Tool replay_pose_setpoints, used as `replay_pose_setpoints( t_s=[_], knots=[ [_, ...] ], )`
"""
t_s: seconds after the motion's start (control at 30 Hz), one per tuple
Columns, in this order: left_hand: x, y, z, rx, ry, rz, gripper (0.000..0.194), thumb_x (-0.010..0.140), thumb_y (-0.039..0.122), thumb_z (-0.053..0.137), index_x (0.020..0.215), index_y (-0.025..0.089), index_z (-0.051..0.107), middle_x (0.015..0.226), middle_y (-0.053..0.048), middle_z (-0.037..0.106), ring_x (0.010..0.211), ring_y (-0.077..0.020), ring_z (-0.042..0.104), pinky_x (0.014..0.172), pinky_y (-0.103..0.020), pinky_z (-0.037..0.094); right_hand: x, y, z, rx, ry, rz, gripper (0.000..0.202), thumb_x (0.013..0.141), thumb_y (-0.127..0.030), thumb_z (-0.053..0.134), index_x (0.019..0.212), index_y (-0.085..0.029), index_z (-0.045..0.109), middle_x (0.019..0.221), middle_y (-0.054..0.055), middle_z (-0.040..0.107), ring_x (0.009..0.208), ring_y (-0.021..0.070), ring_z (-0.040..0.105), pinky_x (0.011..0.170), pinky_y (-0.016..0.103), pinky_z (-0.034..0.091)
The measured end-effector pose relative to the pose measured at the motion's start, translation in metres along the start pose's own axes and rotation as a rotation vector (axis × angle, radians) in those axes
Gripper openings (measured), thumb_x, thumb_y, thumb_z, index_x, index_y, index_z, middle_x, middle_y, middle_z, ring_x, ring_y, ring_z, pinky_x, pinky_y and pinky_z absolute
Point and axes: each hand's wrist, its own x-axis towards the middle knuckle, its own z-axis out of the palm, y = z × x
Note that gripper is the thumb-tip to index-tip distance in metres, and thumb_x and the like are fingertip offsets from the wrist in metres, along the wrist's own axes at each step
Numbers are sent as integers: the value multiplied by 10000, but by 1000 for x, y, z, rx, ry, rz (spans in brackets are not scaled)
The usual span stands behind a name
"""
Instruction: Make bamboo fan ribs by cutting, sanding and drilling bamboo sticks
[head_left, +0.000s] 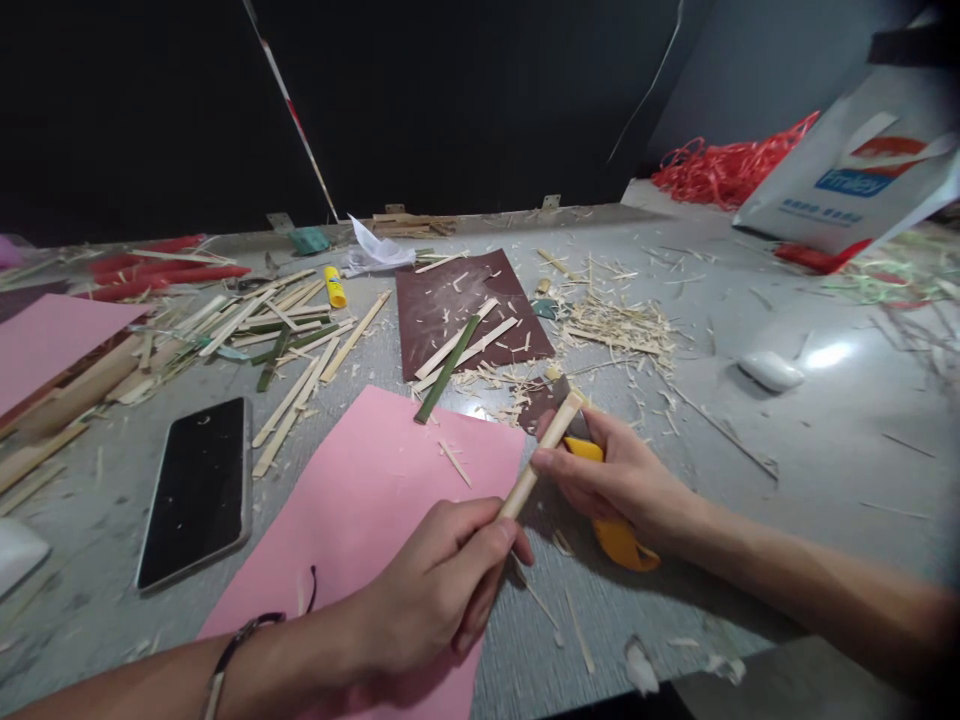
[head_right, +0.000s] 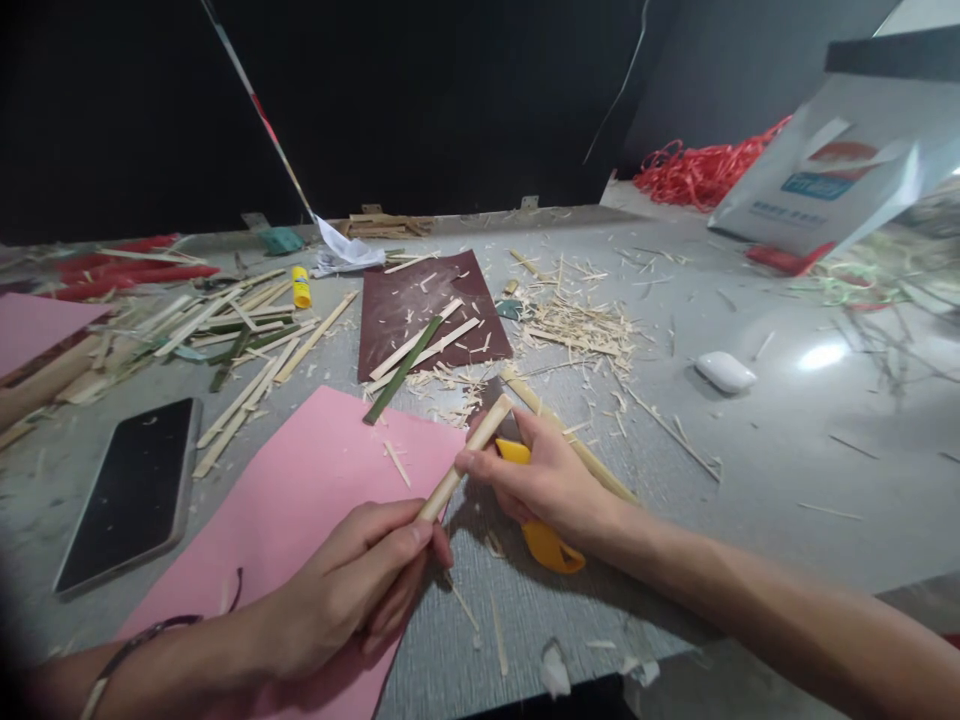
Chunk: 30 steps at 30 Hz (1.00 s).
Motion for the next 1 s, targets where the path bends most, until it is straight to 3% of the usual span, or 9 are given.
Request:
replay_pose_setpoints(
  t_s=[0.2, 0.37, 0.57, 0.67, 0.8, 0.87, 1.0],
  knots=[
    [-1, 2, -1, -4, -2, -7, 345, 1026, 469, 459, 938, 161, 586, 440, 81, 410, 342, -81, 358, 379, -192, 301, -5, -2, 8, 208, 1, 79, 323, 975, -467, 657, 869, -223, 474, 537, -109, 427, 376, 38, 287, 363, 152, 246],
    [-2, 3, -1, -1, -22, -7, 337, 1013, 474, 485, 935, 162, 589, 440, 74, 422, 344, -81, 372, 381, -190, 304, 1, -1, 0, 328, 101, 30, 271, 1012, -487, 579, 958, -224, 547, 525, -109, 415, 348, 48, 293, 365, 170, 265],
    [-2, 1, -1, 21, -6, -15, 349, 1008, 484, 487, 940, 162, 601, 431, 76, 414, 343, -84, 362, 376, -194, 288, 4, 0, -2, 284, 60, 33, 289, 1021, -498, 576, 972, -214, 555, 546, -100, 452, 354, 42, 320, 365, 156, 275],
    [-2, 3, -2, 52, -2, -42, 362, 998, 502, 487, 961, 160, 599, 433, 75, 413, 343, -95, 376, 363, -197, 284, 0, 1, 5, 217, -16, 61, 325, 1010, -488, 609, 877, -214, 495, 558, -100, 464, 353, 30, 310, 355, 140, 261],
    [-2, 9, -2, 172, 31, 14, 354, 968, 475, 539, 889, 139, 617, 588, 34, 456, 495, -88, 419, 445, -192, 304, -4, 4, 10, 165, -116, 116, 395, 1016, -503, 598, 800, -210, 448, 568, -95, 465, 351, 23, 344, 354, 130, 280],
    [-1, 9, -2, 181, 36, 35, 347, 962, 459, 547, 880, 131, 624, 623, 24, 465, 528, -87, 418, 466, -193, 310, -3, 3, 10, 177, -108, 133, 405, 1019, -511, 589, 790, -207, 451, 558, -92, 466, 345, 22, 337, 351, 132, 282],
    [-1, 3, -2, 25, -32, -17, 313, 988, 461, 477, 976, 162, 570, 470, 64, 438, 380, -112, 427, 391, -207, 339, -1, -1, 8, 243, 13, 59, 375, 1004, -511, 605, 820, -210, 478, 536, -96, 457, 340, 29, 306, 342, 138, 271]
  ],
)
